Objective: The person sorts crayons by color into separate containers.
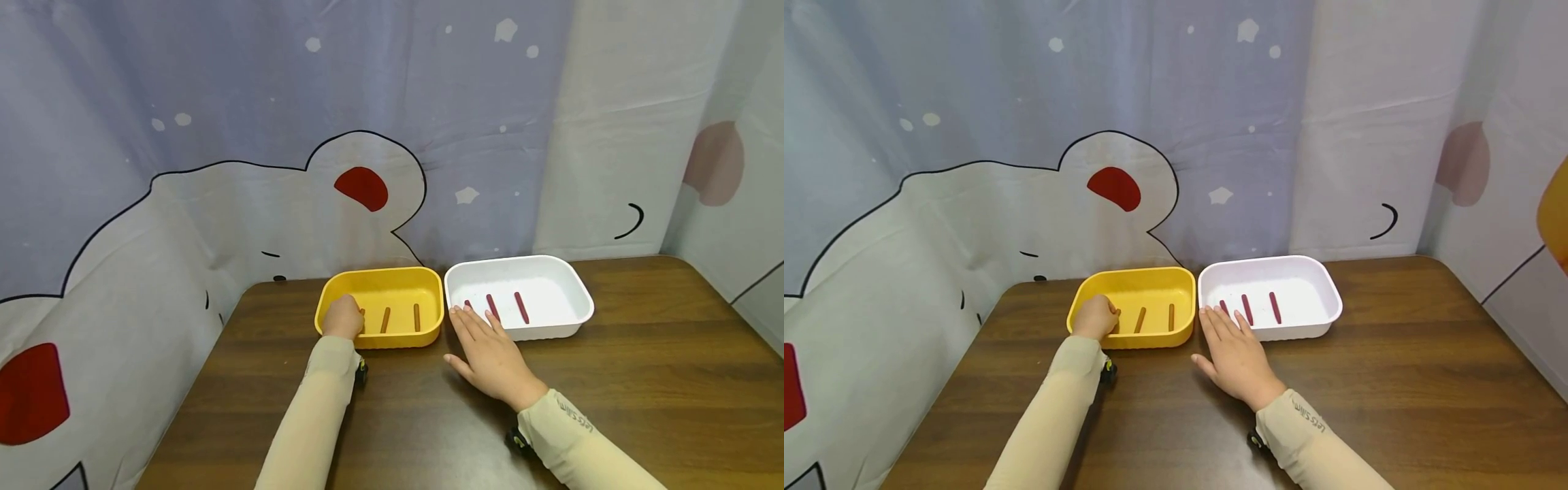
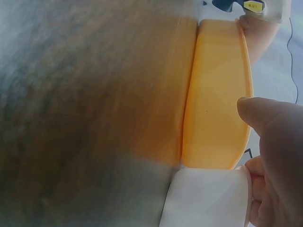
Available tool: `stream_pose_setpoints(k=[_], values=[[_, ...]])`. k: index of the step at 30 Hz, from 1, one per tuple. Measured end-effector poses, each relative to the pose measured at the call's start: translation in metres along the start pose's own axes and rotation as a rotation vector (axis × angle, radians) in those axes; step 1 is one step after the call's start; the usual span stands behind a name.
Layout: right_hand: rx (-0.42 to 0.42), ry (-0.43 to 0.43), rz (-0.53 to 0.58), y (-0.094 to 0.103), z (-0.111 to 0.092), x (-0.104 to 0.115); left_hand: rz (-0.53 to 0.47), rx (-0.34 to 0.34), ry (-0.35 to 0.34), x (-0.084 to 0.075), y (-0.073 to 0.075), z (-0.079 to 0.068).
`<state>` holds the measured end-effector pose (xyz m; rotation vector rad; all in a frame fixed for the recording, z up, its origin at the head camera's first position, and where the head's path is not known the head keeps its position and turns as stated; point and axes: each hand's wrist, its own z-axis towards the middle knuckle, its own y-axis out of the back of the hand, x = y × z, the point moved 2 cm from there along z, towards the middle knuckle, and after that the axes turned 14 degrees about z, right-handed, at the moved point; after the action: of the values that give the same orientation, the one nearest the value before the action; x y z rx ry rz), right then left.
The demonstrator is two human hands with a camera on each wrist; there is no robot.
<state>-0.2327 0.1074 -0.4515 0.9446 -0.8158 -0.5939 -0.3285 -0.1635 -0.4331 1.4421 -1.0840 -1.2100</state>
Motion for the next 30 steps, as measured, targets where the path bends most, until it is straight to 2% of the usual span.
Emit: stream_pose_setpoints(k=[12,20,24,30], values=[[0.002,-0.006,0.006,0.0,0.0,0.001,0.0,-0.012,0.004,0.0,0.0,-0.001],[-0.018,0.007,0.012,0.003,-0.001,0.0,-0.024,-0.047,0.017,-0.003,0.001,-0.002],[-0.014,0.008,0.005,0.002,-0.001,0.0,-0.044,-0.078,0.014,-0.002,0.002,-0.004],[-0.001,-0.007,0.015,0.002,0.0,0.0,-0.105,-0.171,-0.05,0.0,0.006,-0.013]])
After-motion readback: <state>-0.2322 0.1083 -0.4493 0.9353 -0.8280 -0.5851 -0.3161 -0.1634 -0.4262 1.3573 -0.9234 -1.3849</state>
